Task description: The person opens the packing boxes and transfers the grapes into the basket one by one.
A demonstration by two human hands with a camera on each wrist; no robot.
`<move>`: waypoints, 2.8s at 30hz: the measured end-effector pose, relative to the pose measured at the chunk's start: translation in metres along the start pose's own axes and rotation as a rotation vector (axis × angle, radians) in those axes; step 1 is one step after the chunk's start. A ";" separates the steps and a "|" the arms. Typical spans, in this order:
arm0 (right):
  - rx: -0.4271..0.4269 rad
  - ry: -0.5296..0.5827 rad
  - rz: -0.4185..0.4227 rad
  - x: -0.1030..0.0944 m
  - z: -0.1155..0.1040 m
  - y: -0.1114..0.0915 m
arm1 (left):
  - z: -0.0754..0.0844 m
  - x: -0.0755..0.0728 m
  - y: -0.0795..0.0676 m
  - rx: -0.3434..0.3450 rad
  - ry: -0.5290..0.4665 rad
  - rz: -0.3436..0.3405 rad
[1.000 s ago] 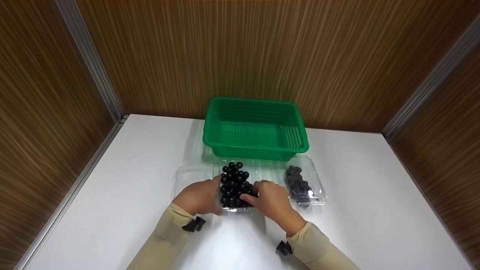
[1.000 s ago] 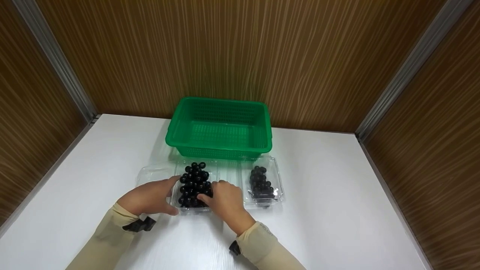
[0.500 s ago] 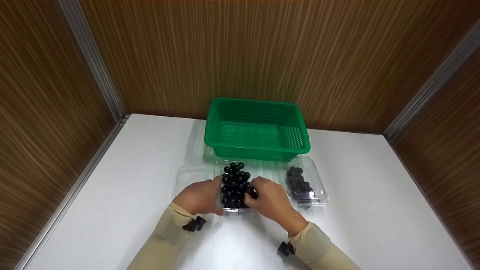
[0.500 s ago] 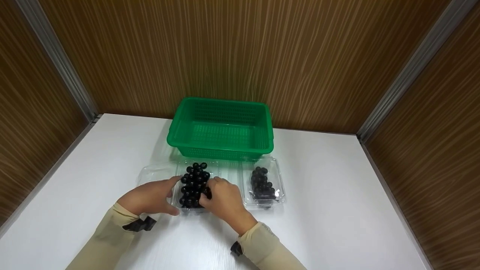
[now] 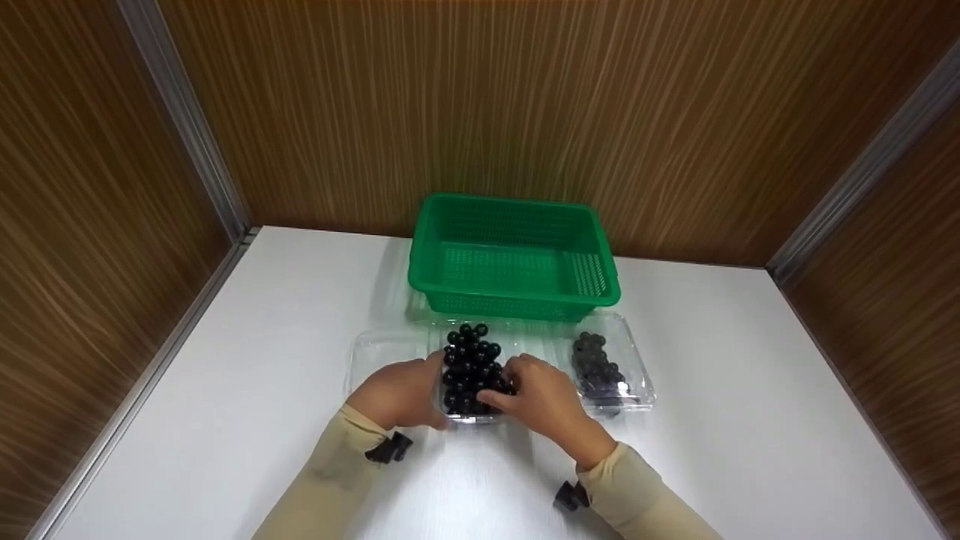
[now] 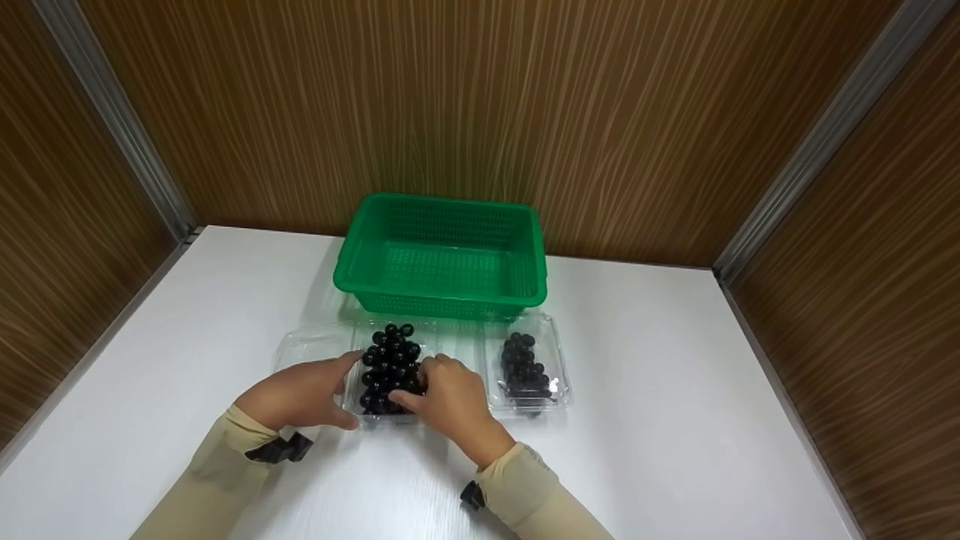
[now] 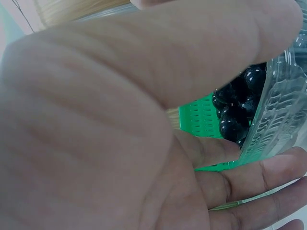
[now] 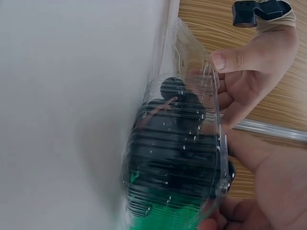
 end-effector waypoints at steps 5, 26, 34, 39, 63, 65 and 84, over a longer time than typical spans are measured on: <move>-0.027 -0.009 0.000 -0.001 -0.004 0.001 | -0.001 -0.001 -0.002 0.017 -0.006 0.009; -0.088 0.267 0.010 -0.011 0.010 0.010 | -0.007 -0.002 -0.001 -0.036 -0.009 -0.016; -0.076 0.397 -0.030 -0.016 0.016 0.016 | -0.014 -0.002 0.003 -0.120 -0.026 -0.023; -0.077 0.503 -0.073 -0.018 0.020 0.019 | -0.012 -0.003 0.004 -0.100 -0.001 0.016; -0.096 0.741 -0.115 -0.026 0.024 0.028 | -0.005 -0.001 0.004 -0.119 0.085 0.017; -0.108 0.749 -0.120 -0.027 0.024 0.029 | -0.003 -0.002 0.003 -0.106 0.081 0.024; -0.132 0.838 -0.069 -0.037 0.028 0.028 | 0.001 -0.006 0.001 -0.042 0.087 0.036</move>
Point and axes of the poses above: each hand's wrist, its own y-axis towards the middle knuckle, its own x-axis out of the palm, z = x × y, the point moved 6 cm from there along y, towards the middle knuckle, and after that the axes turned 12 degrees about -z, right-handed, at the moved point
